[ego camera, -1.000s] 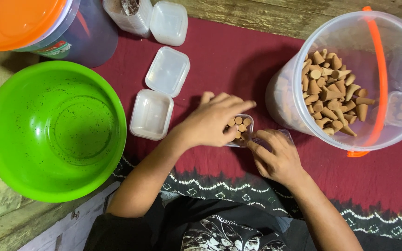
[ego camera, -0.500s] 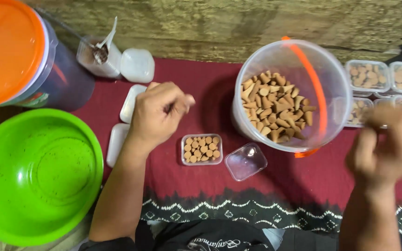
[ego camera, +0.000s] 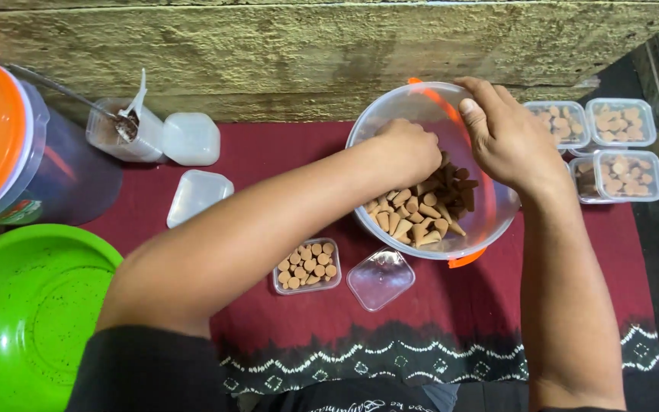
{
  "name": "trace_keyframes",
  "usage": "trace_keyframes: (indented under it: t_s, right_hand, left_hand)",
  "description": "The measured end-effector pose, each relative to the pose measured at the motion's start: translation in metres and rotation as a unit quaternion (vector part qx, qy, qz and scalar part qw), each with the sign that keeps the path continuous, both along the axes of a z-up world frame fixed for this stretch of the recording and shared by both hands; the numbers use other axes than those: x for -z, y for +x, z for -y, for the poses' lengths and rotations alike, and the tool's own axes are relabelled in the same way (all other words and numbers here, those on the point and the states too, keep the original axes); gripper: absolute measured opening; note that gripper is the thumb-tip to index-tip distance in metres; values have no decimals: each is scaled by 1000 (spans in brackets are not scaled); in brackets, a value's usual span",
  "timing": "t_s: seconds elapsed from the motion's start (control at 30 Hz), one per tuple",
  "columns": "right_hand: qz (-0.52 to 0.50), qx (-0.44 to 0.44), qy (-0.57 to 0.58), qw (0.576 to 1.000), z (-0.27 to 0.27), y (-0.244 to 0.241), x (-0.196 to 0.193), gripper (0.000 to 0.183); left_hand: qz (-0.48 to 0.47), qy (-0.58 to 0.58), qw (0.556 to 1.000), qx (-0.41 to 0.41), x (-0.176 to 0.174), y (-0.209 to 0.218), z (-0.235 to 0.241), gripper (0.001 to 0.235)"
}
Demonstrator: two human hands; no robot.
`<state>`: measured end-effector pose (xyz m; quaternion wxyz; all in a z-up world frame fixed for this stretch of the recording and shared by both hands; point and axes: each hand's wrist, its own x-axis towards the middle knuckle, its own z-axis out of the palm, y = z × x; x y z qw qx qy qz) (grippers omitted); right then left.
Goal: The person fills small plastic containers with incense cones by scooping them from a large bucket, then closes each container with a lid by hand, pressing it firmly into place.
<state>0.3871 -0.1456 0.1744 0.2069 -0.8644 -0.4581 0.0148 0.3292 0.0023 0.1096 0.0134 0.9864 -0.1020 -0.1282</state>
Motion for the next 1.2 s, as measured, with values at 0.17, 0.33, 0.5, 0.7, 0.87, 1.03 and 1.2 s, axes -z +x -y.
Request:
trace_keyframes:
  t_s: [0.17, 0.33, 0.5, 0.7, 0.87, 1.03, 1.2]
  right_hand:
    - [-51, 42, 10, 998, 2, 1, -2, 43]
    - [-103, 42, -71, 991, 4, 5, -10, 47]
    - [-95, 42, -73, 992, 3, 6, -9, 47]
    - [-91, 45, -73, 992, 3, 8, -4, 44]
    - [-79, 50, -75, 993, 5, 12, 2, 42]
    - [-74, 53, -82, 992, 5, 12, 5, 44]
    - [-73, 52, -80, 993, 7, 13, 5, 41]
  left_hand:
    - [-76, 104, 989, 74, 15, 26, 12, 24]
    - [-28, 152, 978, 138, 15, 14, 10, 22]
    - [-5, 156, 975, 157, 12, 4, 5, 23]
    - [5, 215, 967, 139, 27, 9, 1, 20]
    - [9, 101, 993, 67, 6, 10, -16, 20]
    - [-65, -61, 996, -11, -72, -27, -24, 24]
    - [-87, -226, 970, 9, -117, -52, -41, 19]
